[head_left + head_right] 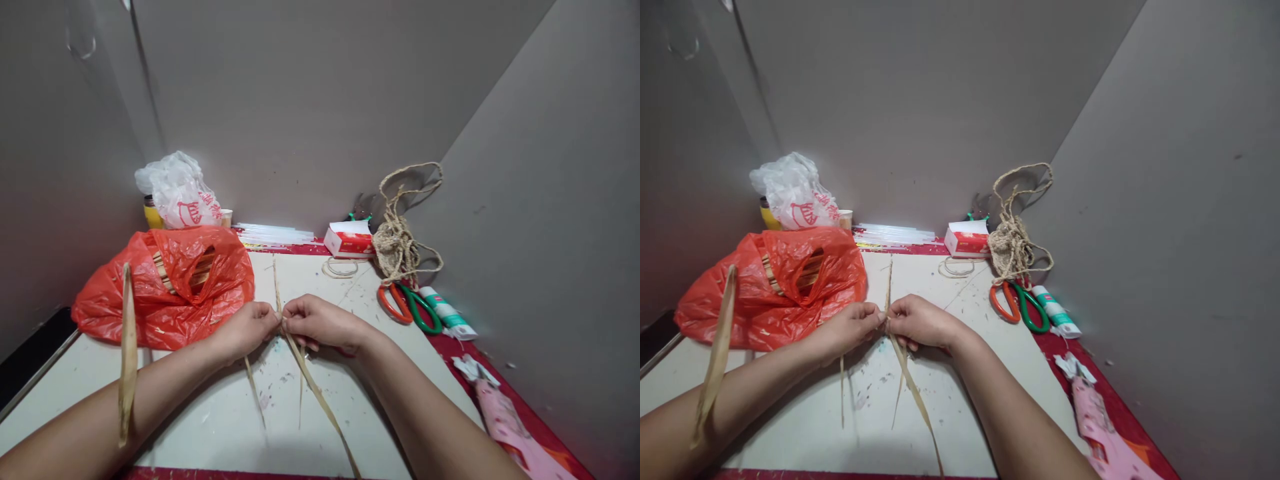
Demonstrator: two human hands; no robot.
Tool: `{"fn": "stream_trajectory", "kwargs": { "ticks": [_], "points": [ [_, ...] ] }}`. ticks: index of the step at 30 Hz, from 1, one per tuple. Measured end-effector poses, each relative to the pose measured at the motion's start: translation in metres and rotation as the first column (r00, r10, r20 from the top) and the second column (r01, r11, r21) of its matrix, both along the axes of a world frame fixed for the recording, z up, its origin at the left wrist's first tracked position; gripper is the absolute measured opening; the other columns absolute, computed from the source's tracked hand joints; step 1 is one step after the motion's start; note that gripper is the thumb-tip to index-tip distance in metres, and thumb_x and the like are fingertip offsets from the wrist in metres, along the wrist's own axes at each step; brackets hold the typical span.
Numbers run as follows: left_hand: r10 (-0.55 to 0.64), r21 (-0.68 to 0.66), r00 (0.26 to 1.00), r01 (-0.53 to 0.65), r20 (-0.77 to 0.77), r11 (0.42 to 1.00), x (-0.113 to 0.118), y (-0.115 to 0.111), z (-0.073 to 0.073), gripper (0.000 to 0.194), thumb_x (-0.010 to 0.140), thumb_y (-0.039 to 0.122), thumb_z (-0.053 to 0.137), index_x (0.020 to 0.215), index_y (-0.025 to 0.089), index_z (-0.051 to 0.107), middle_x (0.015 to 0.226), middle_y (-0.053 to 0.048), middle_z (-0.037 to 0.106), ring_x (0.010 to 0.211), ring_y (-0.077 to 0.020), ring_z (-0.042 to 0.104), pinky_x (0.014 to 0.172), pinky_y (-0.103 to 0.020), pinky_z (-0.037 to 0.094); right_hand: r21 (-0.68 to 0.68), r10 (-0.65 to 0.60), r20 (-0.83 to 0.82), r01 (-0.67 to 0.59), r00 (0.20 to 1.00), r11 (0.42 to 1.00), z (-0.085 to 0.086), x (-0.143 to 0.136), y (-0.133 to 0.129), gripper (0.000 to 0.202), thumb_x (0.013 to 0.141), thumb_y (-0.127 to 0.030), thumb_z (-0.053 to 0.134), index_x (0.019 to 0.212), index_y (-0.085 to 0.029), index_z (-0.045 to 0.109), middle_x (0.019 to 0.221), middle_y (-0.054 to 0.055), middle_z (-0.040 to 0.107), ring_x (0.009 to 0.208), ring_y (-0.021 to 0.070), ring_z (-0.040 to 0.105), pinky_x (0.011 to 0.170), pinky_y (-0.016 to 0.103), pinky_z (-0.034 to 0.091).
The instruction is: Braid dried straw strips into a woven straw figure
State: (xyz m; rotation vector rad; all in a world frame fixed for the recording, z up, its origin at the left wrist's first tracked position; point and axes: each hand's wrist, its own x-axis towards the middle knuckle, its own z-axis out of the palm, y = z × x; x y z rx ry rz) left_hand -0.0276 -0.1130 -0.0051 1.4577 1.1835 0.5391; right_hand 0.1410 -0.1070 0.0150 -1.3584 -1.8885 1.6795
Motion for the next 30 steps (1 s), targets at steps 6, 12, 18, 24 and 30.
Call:
{"fn": "stream_trajectory", "kwargs": {
  "ticks": [6,12,18,24,30],
  "points": [
    [0.044,-0.066,0.996,-0.039,0.077,0.997,0.002,-0.001,0.004,0.020,0.073,0.034,0.053,0.064,0.016,0.047,0.049,0.008,0.039,0.039,-0.0035,0.027,0.041,-0.018,0.019,0.090,0.032,0.156,-0.046,0.987,0.995,0.010,0.005,-0.001,0.012,0.072,-0.018,0.051,0.061,-0.015,0.052,0.048,-0.003,0.053,0.036,0.0051,0.042,0.035,0.016,0.031],
    [0.090,-0.115,0.992,-0.079,0.092,0.990,0.003,0.000,0.005,0.018,0.070,0.027,0.053,0.057,0.015,0.049,0.046,0.006,0.044,0.035,-0.0023,0.025,0.038,-0.019,0.017,0.067,0.056,0.219,-0.072,0.974,0.995,0.021,0.003,-0.009,0.016,0.074,-0.020,0.046,0.060,-0.015,0.052,0.052,0.000,0.059,0.033,0.0051,0.039,0.033,0.017,0.029],
    [0.123,-0.242,0.979,-0.082,0.163,0.967,0.001,-0.001,0.008,0.010,0.065,0.023,0.053,0.059,0.015,0.054,0.040,0.007,0.039,0.032,-0.0024,0.021,0.035,-0.020,0.010,0.178,0.106,0.423,-0.197,0.900,0.964,0.020,-0.016,-0.022,0.019,0.073,-0.020,0.044,0.057,-0.016,0.052,0.056,0.004,0.062,0.044,0.0108,0.051,0.042,0.021,0.033],
    [0.162,-0.326,0.953,-0.073,0.255,0.942,0.001,-0.001,0.006,0.013,0.064,0.024,0.059,0.059,0.016,0.051,0.039,0.009,0.036,0.032,-0.0023,0.021,0.034,-0.020,0.011,0.417,-0.021,0.666,-0.350,0.746,0.839,0.021,-0.028,-0.036,0.021,0.072,-0.019,0.045,0.077,-0.014,0.065,0.079,0.013,0.068,0.064,0.0193,0.058,0.050,0.026,0.029],
    [0.182,-0.339,0.944,-0.082,0.275,0.937,0.001,-0.002,0.010,0.014,0.062,0.024,0.064,0.060,0.015,0.054,0.038,0.008,0.041,0.031,-0.0018,0.021,0.034,-0.020,0.010,0.272,0.279,0.412,-0.409,0.867,0.871,0.046,-0.017,-0.042,0.021,0.075,-0.027,0.052,0.059,-0.015,0.060,0.057,0.004,0.060,0.046,0.0100,0.047,0.043,0.022,0.028]
  ]
}}
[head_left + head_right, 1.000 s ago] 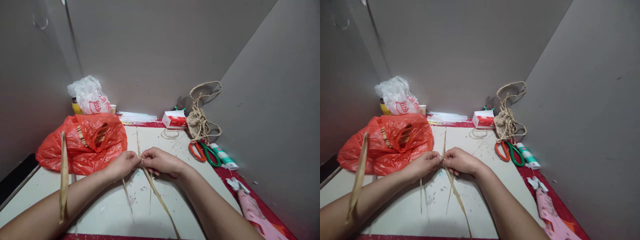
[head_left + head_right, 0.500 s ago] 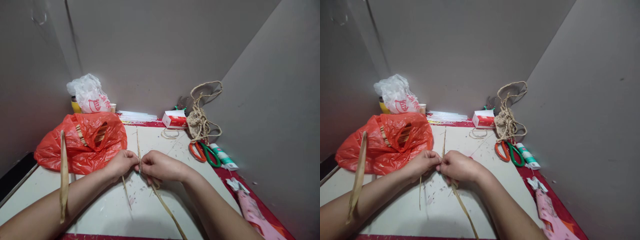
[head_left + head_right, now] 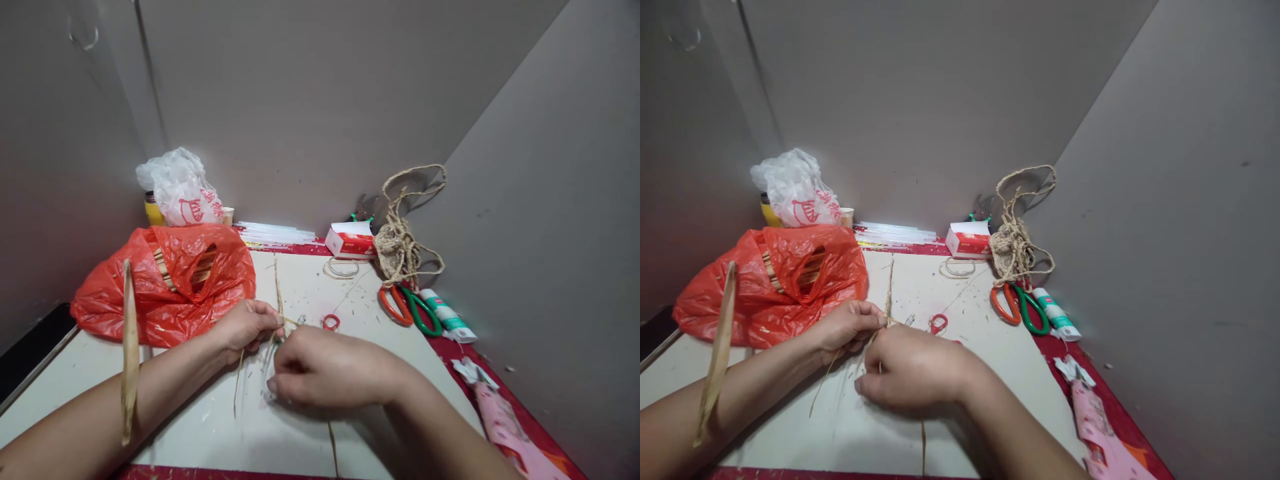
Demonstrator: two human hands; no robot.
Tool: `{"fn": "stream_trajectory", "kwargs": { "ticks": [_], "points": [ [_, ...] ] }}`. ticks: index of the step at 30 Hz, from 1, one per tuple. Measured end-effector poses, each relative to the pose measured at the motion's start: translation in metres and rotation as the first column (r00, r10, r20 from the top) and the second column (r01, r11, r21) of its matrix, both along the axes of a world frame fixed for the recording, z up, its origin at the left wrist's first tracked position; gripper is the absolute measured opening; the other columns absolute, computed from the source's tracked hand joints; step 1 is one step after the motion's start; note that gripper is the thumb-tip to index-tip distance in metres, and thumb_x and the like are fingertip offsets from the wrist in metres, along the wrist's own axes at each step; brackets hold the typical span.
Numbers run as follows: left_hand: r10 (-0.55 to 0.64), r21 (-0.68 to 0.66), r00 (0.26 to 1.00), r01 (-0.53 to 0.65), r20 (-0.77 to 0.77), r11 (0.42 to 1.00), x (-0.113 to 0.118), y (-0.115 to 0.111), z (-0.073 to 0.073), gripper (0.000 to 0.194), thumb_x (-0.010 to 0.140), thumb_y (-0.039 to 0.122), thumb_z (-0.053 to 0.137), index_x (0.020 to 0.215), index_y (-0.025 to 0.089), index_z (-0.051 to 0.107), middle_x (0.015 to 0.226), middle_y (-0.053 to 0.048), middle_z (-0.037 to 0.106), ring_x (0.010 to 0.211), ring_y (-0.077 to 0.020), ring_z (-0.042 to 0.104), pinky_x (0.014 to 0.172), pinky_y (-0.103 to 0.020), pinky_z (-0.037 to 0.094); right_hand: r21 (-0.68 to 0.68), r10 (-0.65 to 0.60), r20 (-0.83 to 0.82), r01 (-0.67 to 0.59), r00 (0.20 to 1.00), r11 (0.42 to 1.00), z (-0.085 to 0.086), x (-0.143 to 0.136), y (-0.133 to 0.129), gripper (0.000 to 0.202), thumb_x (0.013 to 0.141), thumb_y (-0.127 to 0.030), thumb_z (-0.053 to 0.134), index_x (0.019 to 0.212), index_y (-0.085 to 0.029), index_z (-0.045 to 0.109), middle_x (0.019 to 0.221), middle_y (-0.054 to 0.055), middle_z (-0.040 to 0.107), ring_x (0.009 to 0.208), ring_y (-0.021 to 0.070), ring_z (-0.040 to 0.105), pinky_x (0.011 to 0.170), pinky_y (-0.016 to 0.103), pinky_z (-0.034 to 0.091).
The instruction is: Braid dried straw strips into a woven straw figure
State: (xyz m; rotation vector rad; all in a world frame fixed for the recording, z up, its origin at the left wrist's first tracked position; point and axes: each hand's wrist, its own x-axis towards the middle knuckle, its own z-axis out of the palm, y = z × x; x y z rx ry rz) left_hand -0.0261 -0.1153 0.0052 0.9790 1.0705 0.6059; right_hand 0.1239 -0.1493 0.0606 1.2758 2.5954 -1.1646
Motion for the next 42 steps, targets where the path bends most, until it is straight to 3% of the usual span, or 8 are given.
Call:
{"fn": "stream_trajectory", "kwargs": {
  "ticks": [2,5,12,17,24,27,32,42],
  "points": [
    [-0.006,0.005,1.000,0.006,0.006,1.000,0.000,0.000,0.001,0.016,0.062,0.025,0.066,0.060,0.014,0.054,0.039,0.007,0.043,0.032,-0.0015,0.019,0.035,-0.020,0.009,-0.130,-0.193,-0.095,0.180,0.977,0.975,0.001,0.011,0.011,0.028,0.080,-0.034,0.048,0.062,-0.014,0.058,0.058,0.003,0.060,0.041,0.0078,0.046,0.039,0.020,0.028],
    [-0.026,0.008,0.999,0.026,0.021,1.000,-0.001,0.001,0.002,0.018,0.064,0.027,0.065,0.060,0.014,0.055,0.041,0.007,0.045,0.033,-0.0010,0.016,0.036,-0.021,0.008,-0.117,-0.539,-0.152,0.527,0.828,0.842,-0.013,0.021,0.032,0.031,0.082,-0.039,0.046,0.067,-0.014,0.055,0.065,0.004,0.062,0.034,0.0057,0.043,0.034,0.020,0.029],
    [-0.010,0.022,1.000,0.010,0.003,1.000,-0.001,0.002,0.000,0.020,0.062,0.027,0.068,0.060,0.013,0.055,0.046,0.005,0.051,0.035,-0.0010,0.020,0.037,-0.020,0.010,-0.499,-0.507,-0.276,0.329,0.817,0.801,-0.049,0.012,0.042,0.035,0.084,-0.040,0.045,0.064,-0.013,0.054,0.040,-0.006,0.040,0.030,0.0030,0.024,0.031,0.018,0.015],
    [-0.036,0.032,0.999,0.035,0.014,0.999,-0.003,0.002,-0.001,0.018,0.064,0.028,0.066,0.061,0.013,0.056,0.039,0.008,0.041,0.034,-0.0017,0.017,0.037,-0.020,0.009,-0.476,-0.528,-0.295,0.356,0.797,0.804,-0.044,0.014,0.041,0.033,0.082,-0.042,0.051,0.069,-0.013,0.056,0.043,-0.007,0.041,0.032,0.0027,0.030,0.031,0.016,0.017],
    [-0.040,0.035,0.999,0.040,0.004,0.999,-0.003,0.002,0.000,0.022,0.059,0.031,0.069,0.064,0.013,0.057,0.054,0.003,0.057,0.035,-0.0006,0.023,0.037,-0.021,0.010,-0.594,-0.544,-0.362,0.262,0.756,0.760,-0.046,0.017,0.044,0.031,0.085,-0.039,0.043,0.074,-0.012,0.055,0.060,0.001,0.061,0.029,0.0014,0.029,0.029,0.018,0.012],
    [-0.020,0.040,1.000,0.020,0.000,0.999,-0.003,0.002,-0.001,0.021,0.059,0.030,0.069,0.063,0.013,0.057,0.054,0.003,0.057,0.035,-0.0010,0.025,0.037,-0.021,0.010,-0.628,-0.515,-0.385,0.192,0.766,0.754,-0.048,0.017,0.043,0.031,0.083,-0.038,0.045,0.070,-0.012,0.056,0.046,-0.004,0.049,0.030,0.0024,0.024,0.030,0.019,0.011],
    [-0.035,0.025,0.999,0.035,-0.006,0.999,-0.002,0.001,0.003,0.020,0.063,0.029,0.067,0.061,0.013,0.057,0.047,0.004,0.053,0.034,-0.0011,0.021,0.037,-0.021,0.011,-0.557,-0.503,-0.324,0.269,0.801,0.786,-0.050,0.019,0.044,0.032,0.081,-0.040,0.050,0.068,-0.012,0.058,0.042,-0.008,0.034,0.034,0.0033,0.022,0.032,0.019,0.011],
    [-0.023,0.162,0.995,0.039,-0.098,0.986,-0.002,0.003,-0.002,0.017,0.062,0.029,0.066,0.063,0.012,0.062,0.055,0.001,0.060,0.038,-0.0030,0.032,0.041,-0.020,0.021,-0.527,-0.492,-0.267,0.302,0.829,0.794,-0.054,0.020,0.045,0.035,0.083,-0.039,0.044,0.056,-0.016,0.046,0.041,-0.007,0.034,0.033,0.0038,0.025,0.033,0.019,0.014]
  ]
}}
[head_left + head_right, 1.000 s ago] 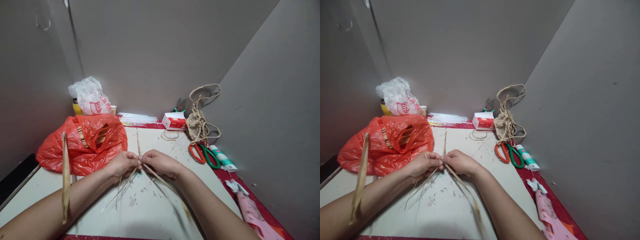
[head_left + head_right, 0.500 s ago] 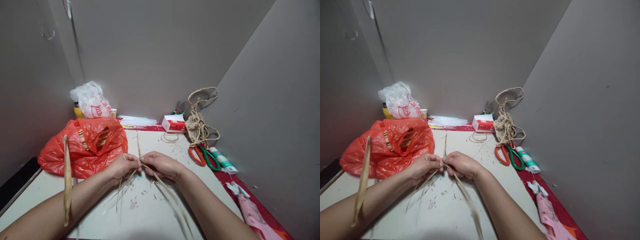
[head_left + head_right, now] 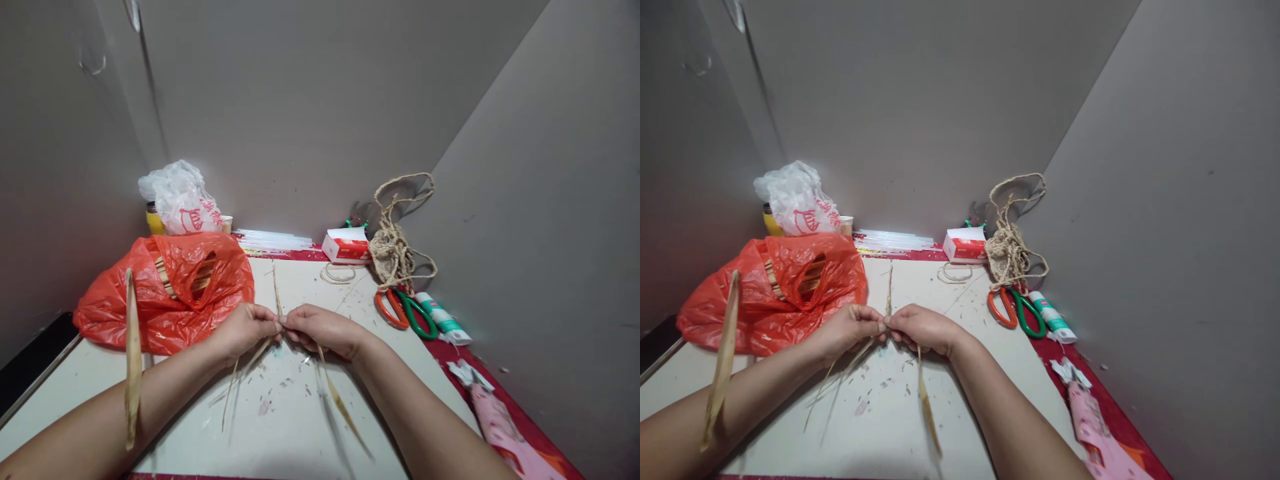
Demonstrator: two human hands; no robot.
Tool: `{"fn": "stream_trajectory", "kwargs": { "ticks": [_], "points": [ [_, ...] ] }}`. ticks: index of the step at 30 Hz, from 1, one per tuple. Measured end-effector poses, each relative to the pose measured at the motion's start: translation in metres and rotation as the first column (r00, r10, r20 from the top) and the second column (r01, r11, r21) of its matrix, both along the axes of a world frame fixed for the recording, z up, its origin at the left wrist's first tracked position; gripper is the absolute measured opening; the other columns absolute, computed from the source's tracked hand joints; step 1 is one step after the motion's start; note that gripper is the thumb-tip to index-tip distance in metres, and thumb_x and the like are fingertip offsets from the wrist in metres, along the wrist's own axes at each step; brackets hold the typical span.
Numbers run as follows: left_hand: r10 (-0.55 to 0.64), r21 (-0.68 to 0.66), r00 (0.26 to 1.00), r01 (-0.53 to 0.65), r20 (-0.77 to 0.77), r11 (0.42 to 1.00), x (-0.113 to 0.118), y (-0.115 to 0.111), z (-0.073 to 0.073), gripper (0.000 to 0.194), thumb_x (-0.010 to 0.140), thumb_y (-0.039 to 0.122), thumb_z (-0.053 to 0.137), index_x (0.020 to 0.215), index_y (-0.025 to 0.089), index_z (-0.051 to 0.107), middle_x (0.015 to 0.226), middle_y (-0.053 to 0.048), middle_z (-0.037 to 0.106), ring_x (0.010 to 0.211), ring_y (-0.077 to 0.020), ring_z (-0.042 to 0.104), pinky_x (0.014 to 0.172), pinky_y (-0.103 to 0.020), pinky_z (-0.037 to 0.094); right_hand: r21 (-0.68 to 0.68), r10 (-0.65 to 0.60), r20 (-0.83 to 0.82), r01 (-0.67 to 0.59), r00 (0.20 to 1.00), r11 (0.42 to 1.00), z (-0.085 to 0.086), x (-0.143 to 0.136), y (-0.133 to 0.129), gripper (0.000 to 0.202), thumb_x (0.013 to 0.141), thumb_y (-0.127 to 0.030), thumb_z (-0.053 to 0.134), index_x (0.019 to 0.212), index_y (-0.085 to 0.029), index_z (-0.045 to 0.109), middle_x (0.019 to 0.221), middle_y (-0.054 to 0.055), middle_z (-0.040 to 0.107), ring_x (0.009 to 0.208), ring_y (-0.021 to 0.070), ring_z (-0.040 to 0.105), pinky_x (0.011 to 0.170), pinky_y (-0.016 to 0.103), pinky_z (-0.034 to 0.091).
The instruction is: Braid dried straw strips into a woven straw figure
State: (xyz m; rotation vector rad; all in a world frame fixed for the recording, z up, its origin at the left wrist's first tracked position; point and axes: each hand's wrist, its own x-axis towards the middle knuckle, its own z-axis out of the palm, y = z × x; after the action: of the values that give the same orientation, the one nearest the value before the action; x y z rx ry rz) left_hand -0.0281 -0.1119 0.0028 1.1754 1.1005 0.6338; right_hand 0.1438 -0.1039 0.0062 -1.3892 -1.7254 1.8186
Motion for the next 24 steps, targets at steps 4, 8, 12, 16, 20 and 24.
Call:
{"fn": "stream_trajectory", "kwargs": {
  "ticks": [4,8,12,16,20,24],
  "points": [
    [-0.008,0.108,1.000,0.010,-0.020,0.994,-0.002,0.002,-0.006,0.019,0.060,0.029,0.068,0.067,0.011,0.066,0.061,-0.001,0.062,0.053,-0.0078,0.046,0.055,-0.020,0.034,0.013,-0.007,-0.002,0.007,1.000,1.000,-0.003,0.000,0.002,0.028,0.079,-0.033,0.047,0.057,-0.015,0.050,0.038,-0.007,0.035,0.032,0.0038,0.025,0.032,0.019,0.013],
    [-0.062,0.149,0.990,0.081,-0.127,0.986,-0.005,0.004,-0.007,0.022,0.065,0.032,0.063,0.071,0.012,0.068,0.059,0.001,0.060,0.050,-0.0069,0.041,0.052,-0.020,0.031,-0.009,-0.056,-0.026,0.056,0.998,0.998,-0.002,-0.003,0.002,0.023,0.075,-0.027,0.047,0.057,-0.014,0.054,0.035,-0.008,0.029,0.030,0.0039,0.020,0.031,0.020,0.011],
    [-0.114,0.195,0.973,0.153,-0.199,0.969,-0.009,0.006,-0.009,0.027,0.072,0.035,0.055,0.072,0.012,0.070,0.050,0.004,0.052,0.044,-0.0057,0.031,0.047,-0.020,0.025,0.019,-0.080,0.035,0.079,0.996,0.997,-0.001,-0.006,0.001,0.022,0.072,-0.023,0.045,0.062,-0.012,0.061,0.035,-0.008,0.029,0.030,0.0042,0.020,0.031,0.020,0.010],
    [-0.136,0.289,0.957,0.210,-0.256,0.934,-0.008,0.003,-0.009,0.029,0.074,0.033,0.051,0.075,0.011,0.071,0.059,0.001,0.058,0.049,-0.0074,0.037,0.050,-0.020,0.029,0.051,-0.083,0.090,0.079,0.992,0.996,-0.001,-0.009,-0.001,0.021,0.072,-0.024,0.045,0.062,-0.013,0.061,0.036,-0.008,0.030,0.031,0.0044,0.022,0.032,0.020,0.011],
    [-0.064,0.384,0.931,0.210,-0.359,0.899,-0.002,-0.004,-0.003,0.027,0.074,0.026,0.047,0.076,0.011,0.070,0.064,-0.001,0.061,0.055,-0.0095,0.044,0.053,-0.020,0.033,0.058,-0.063,0.059,0.060,0.996,0.996,-0.003,-0.009,-0.002,0.020,0.074,-0.027,0.046,0.061,-0.014,0.056,0.037,-0.008,0.032,0.031,0.0041,0.024,0.032,0.020,0.011],
    [-0.027,0.405,0.849,0.279,-0.527,0.871,-0.004,-0.023,0.007,0.029,0.077,0.024,0.042,0.073,0.012,0.067,0.063,-0.003,0.061,0.056,-0.0122,0.048,0.053,-0.021,0.034,0.057,-0.028,0.046,0.026,0.999,0.998,-0.007,-0.008,-0.002,0.020,0.074,-0.028,0.047,0.061,-0.015,0.053,0.037,-0.008,0.032,0.031,0.0040,0.022,0.031,0.019,0.010]
  ]
}}
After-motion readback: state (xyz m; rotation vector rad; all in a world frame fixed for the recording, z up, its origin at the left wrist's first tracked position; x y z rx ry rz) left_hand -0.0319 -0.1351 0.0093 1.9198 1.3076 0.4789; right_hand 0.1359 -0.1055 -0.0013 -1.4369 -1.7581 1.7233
